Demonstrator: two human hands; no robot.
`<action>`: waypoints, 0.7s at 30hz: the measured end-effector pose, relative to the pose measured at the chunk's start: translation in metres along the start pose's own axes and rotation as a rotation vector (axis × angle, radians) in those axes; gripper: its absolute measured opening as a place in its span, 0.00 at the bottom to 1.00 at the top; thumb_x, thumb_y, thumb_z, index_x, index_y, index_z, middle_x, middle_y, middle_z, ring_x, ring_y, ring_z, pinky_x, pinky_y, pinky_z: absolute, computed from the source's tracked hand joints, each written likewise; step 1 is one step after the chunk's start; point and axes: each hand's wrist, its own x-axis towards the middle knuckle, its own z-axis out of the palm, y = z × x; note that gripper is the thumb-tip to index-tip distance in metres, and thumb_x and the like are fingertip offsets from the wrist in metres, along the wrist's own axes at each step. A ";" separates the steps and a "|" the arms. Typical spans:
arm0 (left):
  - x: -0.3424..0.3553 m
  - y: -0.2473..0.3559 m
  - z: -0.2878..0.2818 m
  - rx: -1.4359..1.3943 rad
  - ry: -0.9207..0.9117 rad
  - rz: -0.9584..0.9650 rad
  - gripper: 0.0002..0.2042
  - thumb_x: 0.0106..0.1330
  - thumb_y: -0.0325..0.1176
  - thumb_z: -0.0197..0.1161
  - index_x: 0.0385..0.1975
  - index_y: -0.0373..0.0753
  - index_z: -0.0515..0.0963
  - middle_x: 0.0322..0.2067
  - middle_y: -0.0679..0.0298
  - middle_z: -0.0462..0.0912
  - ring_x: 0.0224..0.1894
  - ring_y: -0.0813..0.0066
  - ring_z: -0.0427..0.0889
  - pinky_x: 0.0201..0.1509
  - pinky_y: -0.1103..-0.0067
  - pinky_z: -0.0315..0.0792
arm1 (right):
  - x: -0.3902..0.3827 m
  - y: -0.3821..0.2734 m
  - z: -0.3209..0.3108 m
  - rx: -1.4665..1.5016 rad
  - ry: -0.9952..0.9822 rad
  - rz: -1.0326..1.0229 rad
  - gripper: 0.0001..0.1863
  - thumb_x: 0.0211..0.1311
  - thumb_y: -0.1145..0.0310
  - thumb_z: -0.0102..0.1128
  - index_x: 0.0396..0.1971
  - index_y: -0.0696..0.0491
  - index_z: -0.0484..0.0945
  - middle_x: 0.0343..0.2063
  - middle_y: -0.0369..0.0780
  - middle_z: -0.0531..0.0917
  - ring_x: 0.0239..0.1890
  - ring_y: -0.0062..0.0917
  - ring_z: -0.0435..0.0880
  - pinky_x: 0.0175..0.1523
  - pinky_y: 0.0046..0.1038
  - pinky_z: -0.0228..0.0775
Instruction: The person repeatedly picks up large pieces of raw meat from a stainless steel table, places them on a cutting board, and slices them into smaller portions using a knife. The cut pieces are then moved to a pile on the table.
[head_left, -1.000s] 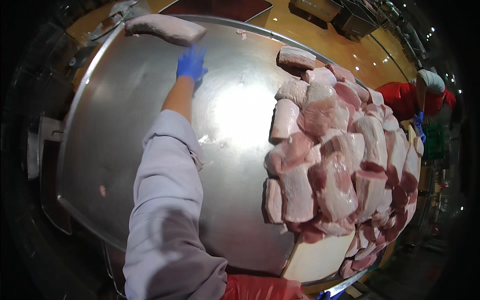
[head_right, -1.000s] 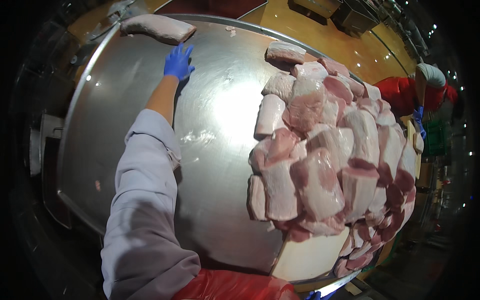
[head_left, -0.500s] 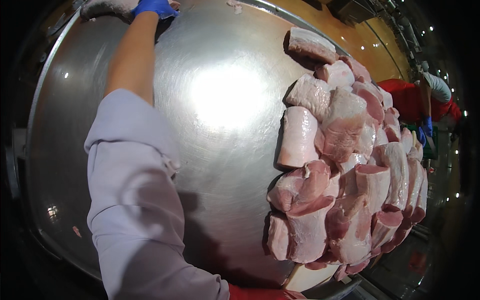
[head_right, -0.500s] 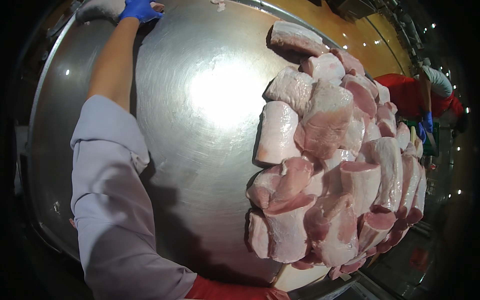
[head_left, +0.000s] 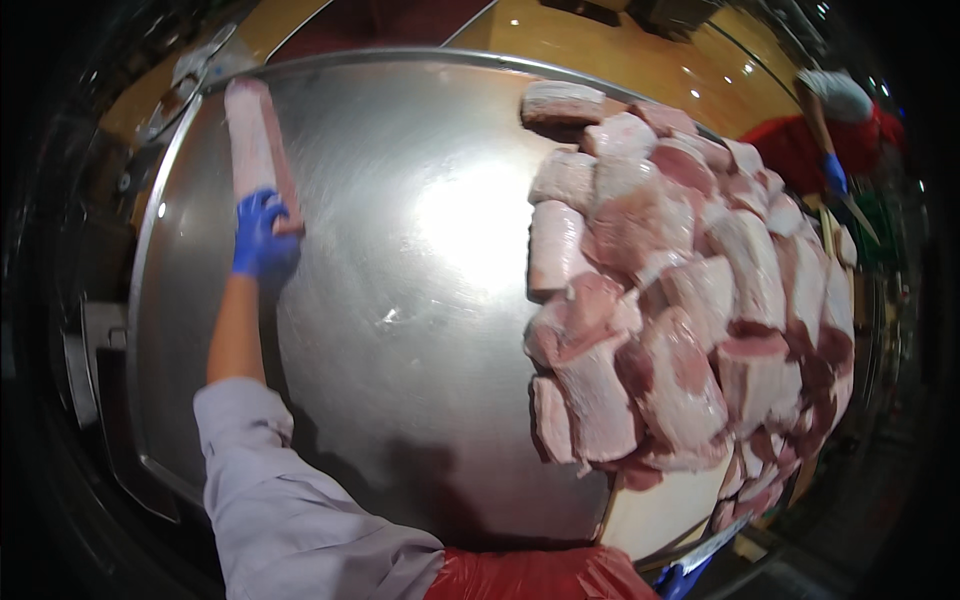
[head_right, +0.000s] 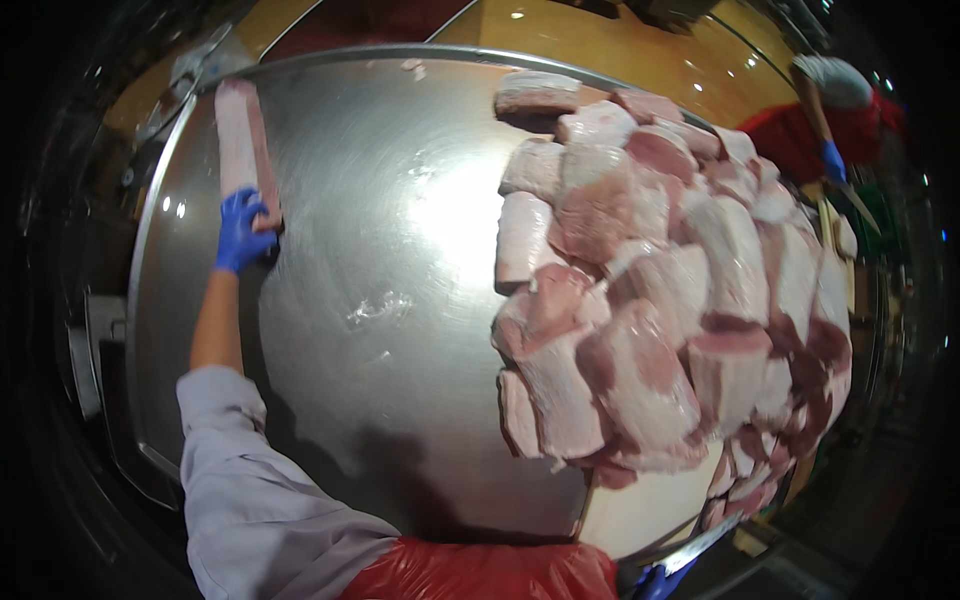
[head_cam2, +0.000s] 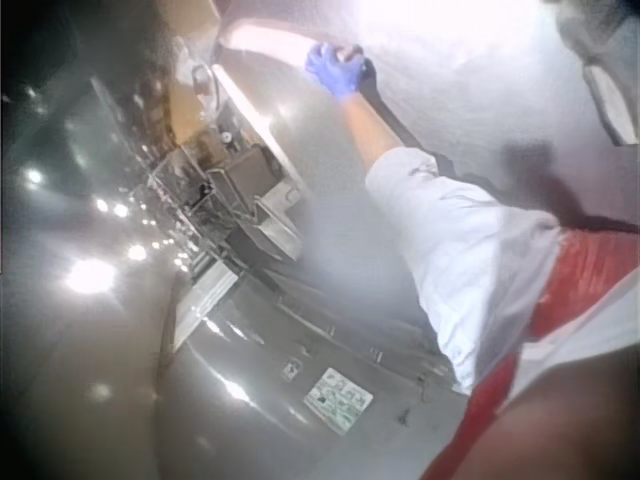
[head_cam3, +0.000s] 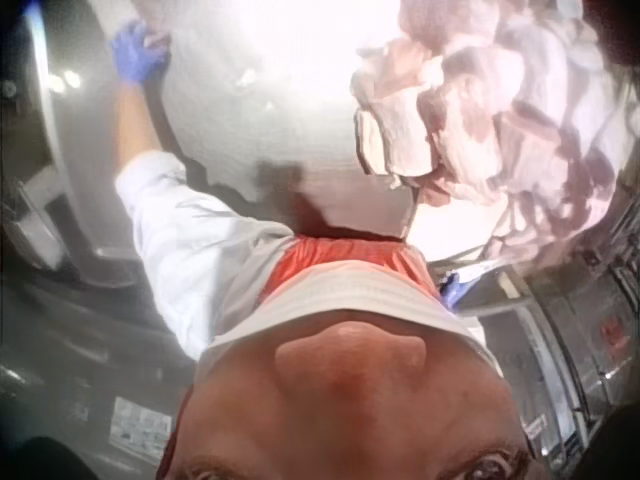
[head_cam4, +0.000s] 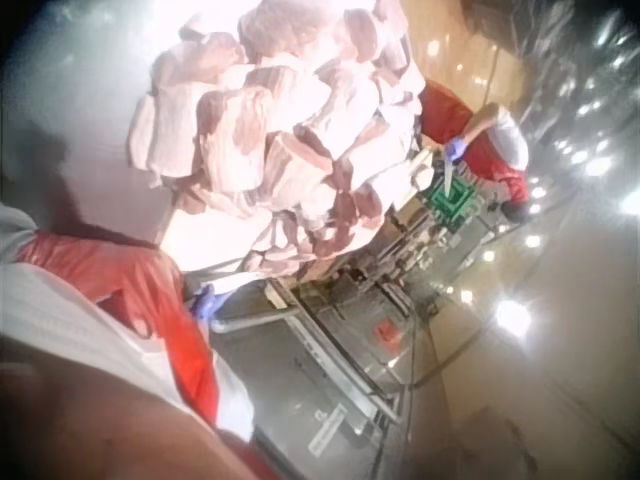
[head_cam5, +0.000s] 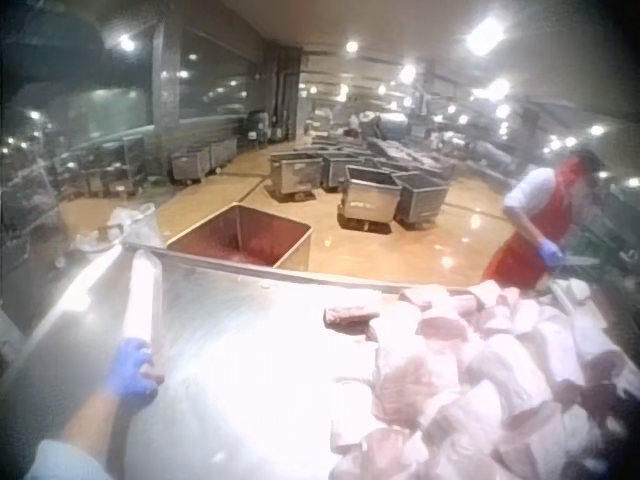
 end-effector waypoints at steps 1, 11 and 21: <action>-0.013 0.031 -0.017 0.004 -0.073 0.000 0.21 0.42 0.36 0.78 0.38 0.43 0.82 0.58 0.46 0.76 0.61 0.41 0.73 0.64 0.56 0.70 | -0.004 0.010 -0.013 0.032 0.000 -0.013 0.47 0.69 0.75 0.52 0.81 0.37 0.38 0.23 0.36 0.74 0.18 0.20 0.72 0.18 0.23 0.64; -0.200 0.337 -0.091 -0.165 -0.317 -0.177 0.28 0.44 0.39 0.78 0.48 0.39 0.80 0.64 0.41 0.68 0.66 0.35 0.64 0.70 0.51 0.60 | 0.017 0.064 -0.060 0.310 -0.041 -0.098 0.47 0.70 0.81 0.48 0.81 0.35 0.36 0.34 0.43 0.77 0.19 0.22 0.76 0.18 0.23 0.71; -0.184 0.482 -0.091 -0.099 -0.597 0.770 0.52 0.40 0.51 0.80 0.68 0.36 0.65 0.59 0.42 0.72 0.64 0.39 0.70 0.66 0.47 0.63 | 0.048 0.113 -0.116 0.504 -0.078 -0.177 0.47 0.70 0.82 0.49 0.81 0.38 0.36 0.36 0.43 0.78 0.23 0.23 0.80 0.19 0.23 0.74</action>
